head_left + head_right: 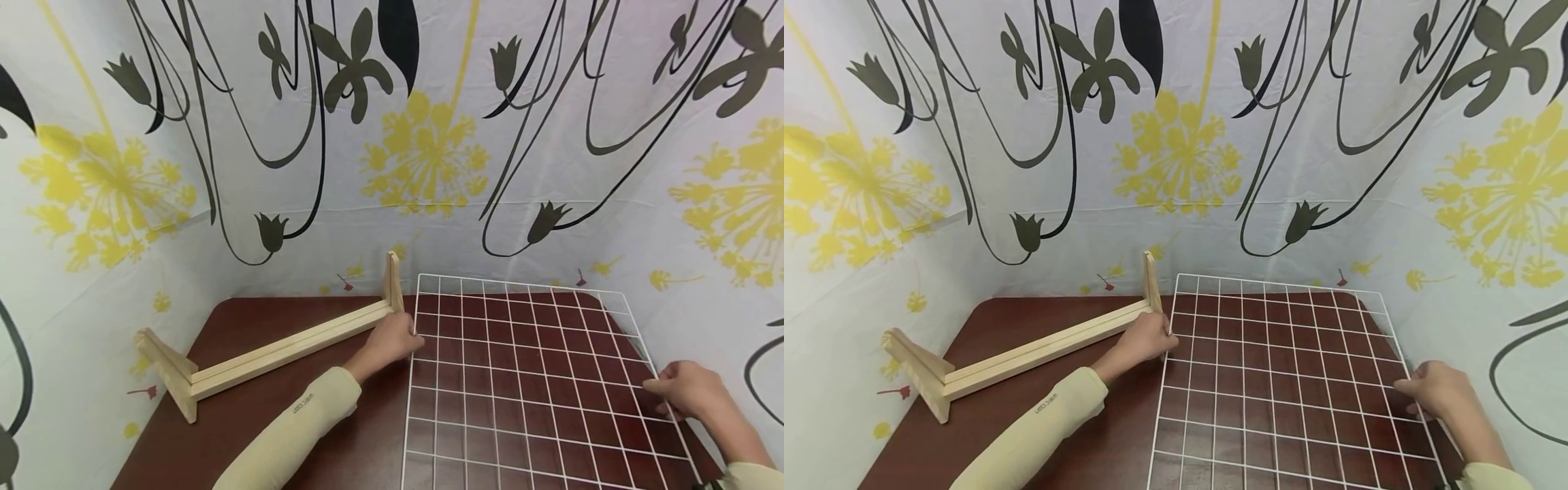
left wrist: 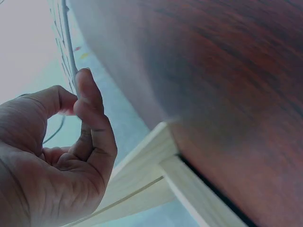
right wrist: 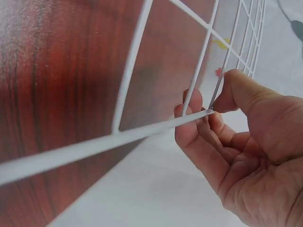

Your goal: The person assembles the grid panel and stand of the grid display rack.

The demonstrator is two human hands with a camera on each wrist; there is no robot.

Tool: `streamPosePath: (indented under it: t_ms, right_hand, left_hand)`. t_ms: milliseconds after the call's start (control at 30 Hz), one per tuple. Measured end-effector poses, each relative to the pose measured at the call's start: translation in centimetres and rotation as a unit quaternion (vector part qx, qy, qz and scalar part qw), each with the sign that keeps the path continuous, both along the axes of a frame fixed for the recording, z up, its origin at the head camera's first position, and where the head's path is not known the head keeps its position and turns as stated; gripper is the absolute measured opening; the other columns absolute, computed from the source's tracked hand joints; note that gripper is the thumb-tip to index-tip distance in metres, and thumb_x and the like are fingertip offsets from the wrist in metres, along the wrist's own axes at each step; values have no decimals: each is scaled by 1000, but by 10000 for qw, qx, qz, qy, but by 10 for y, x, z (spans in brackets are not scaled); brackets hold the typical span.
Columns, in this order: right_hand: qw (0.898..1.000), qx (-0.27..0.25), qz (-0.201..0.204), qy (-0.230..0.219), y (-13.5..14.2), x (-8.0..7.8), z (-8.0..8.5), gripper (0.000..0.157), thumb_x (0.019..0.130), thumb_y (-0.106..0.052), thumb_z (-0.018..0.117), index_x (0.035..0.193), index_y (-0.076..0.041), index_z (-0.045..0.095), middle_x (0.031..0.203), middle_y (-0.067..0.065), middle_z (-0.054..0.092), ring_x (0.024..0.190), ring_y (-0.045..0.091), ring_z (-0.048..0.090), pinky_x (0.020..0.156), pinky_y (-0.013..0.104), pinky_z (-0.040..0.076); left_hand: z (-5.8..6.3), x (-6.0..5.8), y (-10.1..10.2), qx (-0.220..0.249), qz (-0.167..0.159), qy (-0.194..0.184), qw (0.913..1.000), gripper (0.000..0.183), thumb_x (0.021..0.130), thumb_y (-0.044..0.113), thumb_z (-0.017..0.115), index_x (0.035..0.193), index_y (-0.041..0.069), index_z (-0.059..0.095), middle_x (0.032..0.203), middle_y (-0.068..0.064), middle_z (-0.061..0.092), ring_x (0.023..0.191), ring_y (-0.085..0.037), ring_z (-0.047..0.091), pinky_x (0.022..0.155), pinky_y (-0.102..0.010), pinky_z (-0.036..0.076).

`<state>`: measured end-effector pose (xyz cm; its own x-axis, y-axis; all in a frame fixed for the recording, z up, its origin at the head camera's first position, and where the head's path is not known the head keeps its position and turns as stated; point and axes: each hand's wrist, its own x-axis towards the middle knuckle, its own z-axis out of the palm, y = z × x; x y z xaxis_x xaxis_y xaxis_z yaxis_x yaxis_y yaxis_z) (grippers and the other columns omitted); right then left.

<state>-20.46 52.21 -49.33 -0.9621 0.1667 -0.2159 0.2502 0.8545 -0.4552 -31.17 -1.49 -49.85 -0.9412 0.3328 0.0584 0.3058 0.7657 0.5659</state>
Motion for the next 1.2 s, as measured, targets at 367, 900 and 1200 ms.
streamPosePath:
  t_ms: [367, 900, 1200]
  right_hand:
    - [9983, 224, 70, 532, -19, 20, 58, 29, 98, -22, 64, 95, 6, 55, 66, 2, 75, 55, 17, 73, 54, 25, 53]
    - [9602, -701, -378, 2679, -70, 29, 115, 19, 97, -4, 62, 104, 8, 48, 66, -27, 55, 47, -8, 61, 47, 17, 51]
    - [9264, -1175, -635, 3521, -110, 15, 133, 17, 94, -4, 67, 96, -14, 54, 71, -36, 58, 51, -10, 63, 50, 10, 47]
  left_hand:
    - [35, 7, -25, 1066, 150, 9, 9942, 9, 87, 18, 68, 80, 13, 71, 61, 5, 70, 41, -5, 60, 48, -26, 54]
    - [123, 22, -71, 2990, -87, 96, 9542, 20, 111, 15, 52, 124, 1, 57, 97, -12, 67, 70, -25, 62, 62, -43, 60]
    - [139, 25, -98, 3713, 194, 683, 9258, 22, 113, 12, 44, 127, -4, 51, 98, -17, 57, 78, -23, 56, 59, -34, 60]
